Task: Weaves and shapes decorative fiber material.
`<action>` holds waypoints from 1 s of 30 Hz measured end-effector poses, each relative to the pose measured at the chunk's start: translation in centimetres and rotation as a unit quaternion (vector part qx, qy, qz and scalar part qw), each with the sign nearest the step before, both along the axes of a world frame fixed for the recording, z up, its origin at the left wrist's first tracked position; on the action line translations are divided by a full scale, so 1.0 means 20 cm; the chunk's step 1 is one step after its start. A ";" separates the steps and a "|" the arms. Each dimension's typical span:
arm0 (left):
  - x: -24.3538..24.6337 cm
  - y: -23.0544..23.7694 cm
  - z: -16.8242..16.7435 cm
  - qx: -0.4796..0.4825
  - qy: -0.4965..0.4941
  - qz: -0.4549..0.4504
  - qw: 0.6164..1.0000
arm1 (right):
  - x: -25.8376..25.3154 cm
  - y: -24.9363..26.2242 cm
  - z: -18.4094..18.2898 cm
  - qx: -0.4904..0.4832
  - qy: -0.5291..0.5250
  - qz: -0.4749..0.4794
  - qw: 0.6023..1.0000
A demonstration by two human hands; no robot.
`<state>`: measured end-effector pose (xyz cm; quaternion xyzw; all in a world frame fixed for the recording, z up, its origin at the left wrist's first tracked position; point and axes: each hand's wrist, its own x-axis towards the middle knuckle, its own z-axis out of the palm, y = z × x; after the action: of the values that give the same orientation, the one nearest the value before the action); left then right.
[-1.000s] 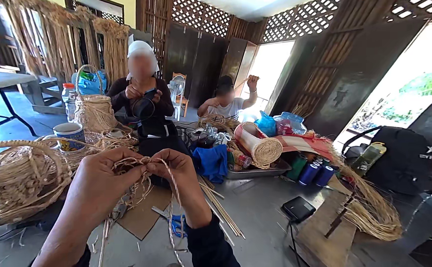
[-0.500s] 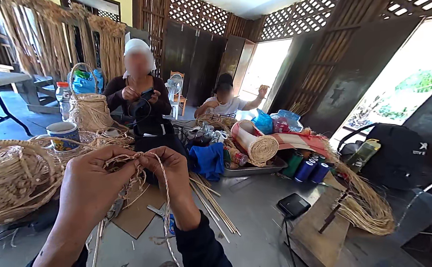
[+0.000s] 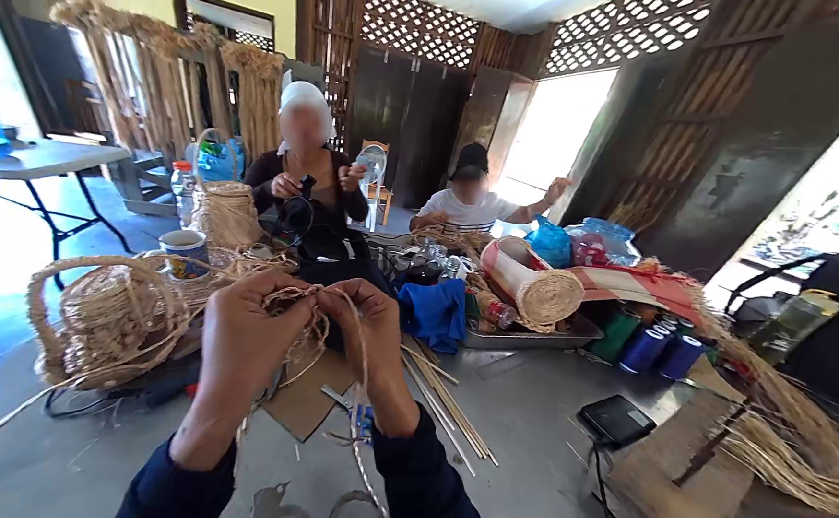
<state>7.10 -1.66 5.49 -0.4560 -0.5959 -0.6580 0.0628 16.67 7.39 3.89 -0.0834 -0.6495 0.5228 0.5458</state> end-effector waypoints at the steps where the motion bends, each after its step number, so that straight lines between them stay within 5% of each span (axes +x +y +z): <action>1: 0.00 0.01 0.00 0.001 0.003 0.004 1.000 | 0.00 0.00 0.00 0.003 0.000 -0.005 1.000; 12: 0.01 0.04 -0.02 -0.007 0.020 0.035 0.999 | -0.02 -0.01 -0.01 0.044 -0.040 -0.090 0.994; 30: 0.03 0.06 -0.03 -0.004 -0.007 0.033 0.999 | 0.03 0.05 0.01 0.067 -0.097 -0.064 0.991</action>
<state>7.71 -0.40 4.94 -0.4318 -0.6141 -0.6559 0.0789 17.22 8.36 4.19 -0.1388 -0.7263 0.4314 0.5169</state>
